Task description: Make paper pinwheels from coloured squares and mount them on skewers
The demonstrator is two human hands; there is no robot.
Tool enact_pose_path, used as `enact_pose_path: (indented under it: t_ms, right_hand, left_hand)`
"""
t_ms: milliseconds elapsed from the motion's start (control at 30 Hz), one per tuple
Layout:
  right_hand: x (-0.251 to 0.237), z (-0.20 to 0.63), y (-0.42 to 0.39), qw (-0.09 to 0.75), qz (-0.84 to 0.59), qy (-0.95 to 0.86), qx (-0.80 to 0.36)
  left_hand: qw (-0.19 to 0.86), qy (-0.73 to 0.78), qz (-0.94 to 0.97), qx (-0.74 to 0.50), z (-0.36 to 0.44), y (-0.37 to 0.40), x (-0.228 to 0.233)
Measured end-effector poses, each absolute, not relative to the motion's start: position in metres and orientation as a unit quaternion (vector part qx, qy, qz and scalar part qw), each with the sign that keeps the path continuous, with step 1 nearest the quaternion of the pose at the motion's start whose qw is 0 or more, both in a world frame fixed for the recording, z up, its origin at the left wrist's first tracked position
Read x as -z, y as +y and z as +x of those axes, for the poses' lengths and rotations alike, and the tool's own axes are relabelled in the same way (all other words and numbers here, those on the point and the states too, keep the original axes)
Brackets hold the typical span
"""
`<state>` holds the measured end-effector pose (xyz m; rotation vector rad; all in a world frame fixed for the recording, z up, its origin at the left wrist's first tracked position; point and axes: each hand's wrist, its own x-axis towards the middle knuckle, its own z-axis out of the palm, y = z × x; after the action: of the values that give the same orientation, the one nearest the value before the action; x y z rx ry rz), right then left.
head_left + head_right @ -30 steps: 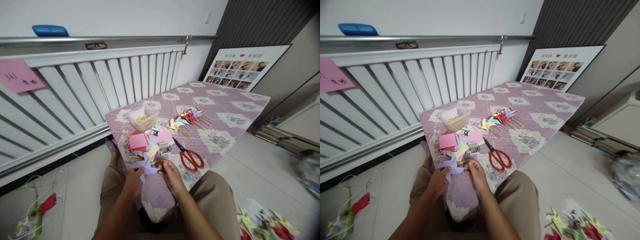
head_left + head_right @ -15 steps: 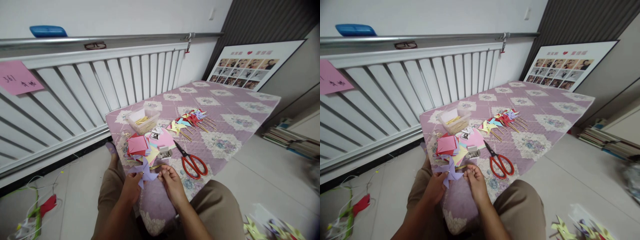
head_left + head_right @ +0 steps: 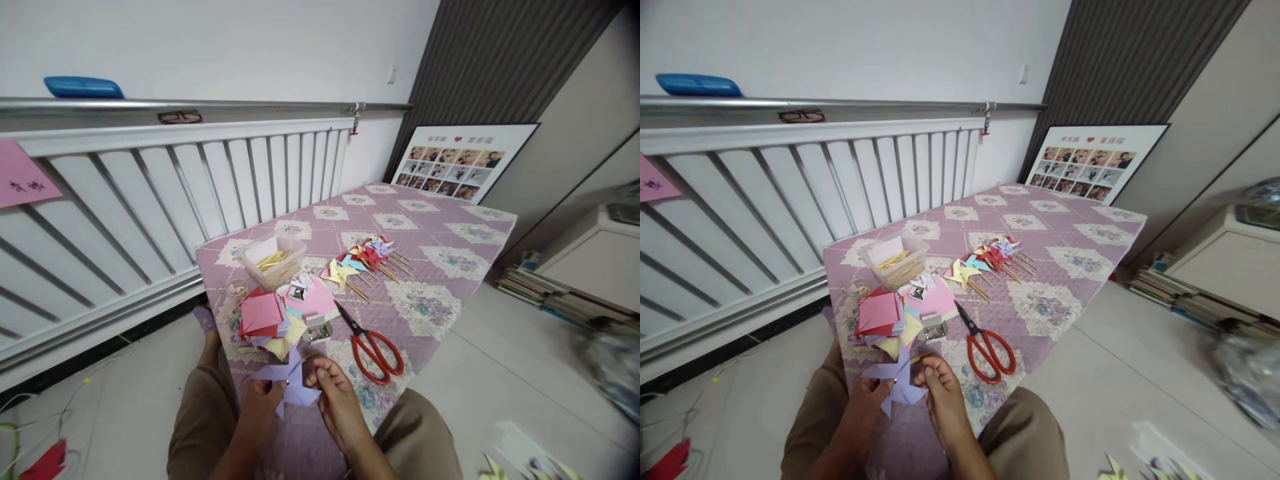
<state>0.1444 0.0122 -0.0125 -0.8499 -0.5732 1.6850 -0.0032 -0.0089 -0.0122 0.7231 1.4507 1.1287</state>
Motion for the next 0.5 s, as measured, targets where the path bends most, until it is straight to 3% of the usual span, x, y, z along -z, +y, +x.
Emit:
enact_pose_path:
  t_ms: [233,500]
  right_hand:
    - [0.018,0.145,0.016,0.545,-0.391,-0.261,-0.695]
    - [0.028,0.169,0.046,0.526,-0.550,-0.507,-0.405]
  left_hand:
    - [0.560,0.567,0.388,-0.463,0.004,-0.004,0.008]
    - [0.581,0.525,0.483,-0.391,-0.008,-0.017,0.017]
